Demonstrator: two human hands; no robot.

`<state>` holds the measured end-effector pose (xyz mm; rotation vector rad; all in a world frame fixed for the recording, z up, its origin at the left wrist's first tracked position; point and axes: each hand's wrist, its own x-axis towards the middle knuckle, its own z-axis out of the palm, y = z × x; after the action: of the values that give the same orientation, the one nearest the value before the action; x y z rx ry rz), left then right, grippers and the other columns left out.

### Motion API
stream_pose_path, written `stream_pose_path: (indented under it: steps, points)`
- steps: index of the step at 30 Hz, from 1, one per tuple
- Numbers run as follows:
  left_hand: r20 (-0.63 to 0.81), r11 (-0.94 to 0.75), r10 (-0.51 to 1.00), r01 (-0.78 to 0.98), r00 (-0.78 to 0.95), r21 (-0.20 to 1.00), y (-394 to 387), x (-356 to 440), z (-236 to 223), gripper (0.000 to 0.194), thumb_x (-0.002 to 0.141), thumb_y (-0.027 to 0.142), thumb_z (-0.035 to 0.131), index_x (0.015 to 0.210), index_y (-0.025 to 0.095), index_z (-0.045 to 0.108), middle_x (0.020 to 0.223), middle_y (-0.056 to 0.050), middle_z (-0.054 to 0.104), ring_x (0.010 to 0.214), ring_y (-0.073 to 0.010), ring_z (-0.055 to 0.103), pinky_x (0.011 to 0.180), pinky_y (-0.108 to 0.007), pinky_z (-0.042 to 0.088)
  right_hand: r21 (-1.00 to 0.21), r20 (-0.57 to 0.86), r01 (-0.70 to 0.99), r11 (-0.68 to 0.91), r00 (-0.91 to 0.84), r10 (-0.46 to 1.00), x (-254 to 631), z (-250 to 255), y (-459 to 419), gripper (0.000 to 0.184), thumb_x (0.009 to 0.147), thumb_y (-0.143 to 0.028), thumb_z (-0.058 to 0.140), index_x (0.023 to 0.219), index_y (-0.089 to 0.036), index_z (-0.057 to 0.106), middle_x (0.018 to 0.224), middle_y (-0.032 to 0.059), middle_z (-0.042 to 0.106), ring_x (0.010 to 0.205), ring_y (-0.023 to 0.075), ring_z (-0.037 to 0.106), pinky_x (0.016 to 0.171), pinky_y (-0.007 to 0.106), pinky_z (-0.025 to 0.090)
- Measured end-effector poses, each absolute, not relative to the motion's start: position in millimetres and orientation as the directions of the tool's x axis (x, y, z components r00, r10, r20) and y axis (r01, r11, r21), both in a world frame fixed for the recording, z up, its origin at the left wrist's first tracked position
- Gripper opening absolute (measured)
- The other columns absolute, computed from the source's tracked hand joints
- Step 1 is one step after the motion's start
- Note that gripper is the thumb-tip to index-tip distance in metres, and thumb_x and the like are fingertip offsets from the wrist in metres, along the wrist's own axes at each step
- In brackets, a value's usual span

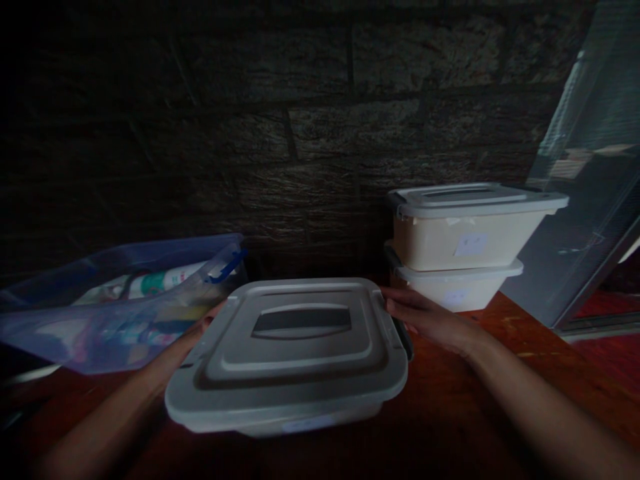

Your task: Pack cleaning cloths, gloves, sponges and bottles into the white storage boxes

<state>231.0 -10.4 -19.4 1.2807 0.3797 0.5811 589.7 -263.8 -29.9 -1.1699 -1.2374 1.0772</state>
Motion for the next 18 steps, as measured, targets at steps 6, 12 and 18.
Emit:
stream_pose_path:
  steps: [6, 12, 18]
  points:
    - [0.07, 0.124, 0.625, -0.188, 0.777, 0.974, -18.7, 232.5, -11.6, 0.069, 0.069, 0.049, 0.088, 0.13, 0.024, 0.07, 0.117, -0.01, 0.076, 0.118, -0.0377, 0.066, 0.086, -0.036, 0.057, -0.99, 0.138, 0.043, 0.132, 0.195, 0.971, 582.3, -32.2, -261.7, 0.045, 0.099, -0.048, 0.059, 0.139, -0.028, 0.064, 0.127, 0.0077, 0.073, 0.123, 0.0242, 0.064, 0.109, 0.037, 0.047]
    - [0.138, 0.08, 0.606, -0.233, 0.783, 0.969, -20.7, 236.0, -11.6, 0.057, 0.074, 0.04, 0.087, 0.127, 0.027, 0.071, 0.114, -0.005, 0.078, 0.108, -0.0289, 0.071, 0.084, -0.029, 0.057, -0.971, 0.235, 0.022, 0.236, 0.209, 0.949, 574.6, -23.7, -258.0, 0.046, 0.102, -0.05, 0.053, 0.14, -0.026, 0.061, 0.127, 0.0077, 0.072, 0.123, 0.0244, 0.064, 0.114, 0.043, 0.041]
    - [0.154, 0.051, 0.669, -0.251, 0.727, 0.967, -25.1, 238.9, -12.0, 0.053, 0.074, 0.041, 0.086, 0.124, 0.025, 0.073, 0.112, -0.005, 0.078, 0.096, -0.0252, 0.073, 0.078, -0.027, 0.057, -0.976, 0.219, 0.057, 0.212, 0.293, 0.931, 571.9, -20.6, -260.4, 0.045, 0.099, -0.057, 0.054, 0.109, -0.019, 0.076, 0.103, 0.008, 0.077, 0.099, 0.024, 0.072, 0.091, 0.036, 0.055]
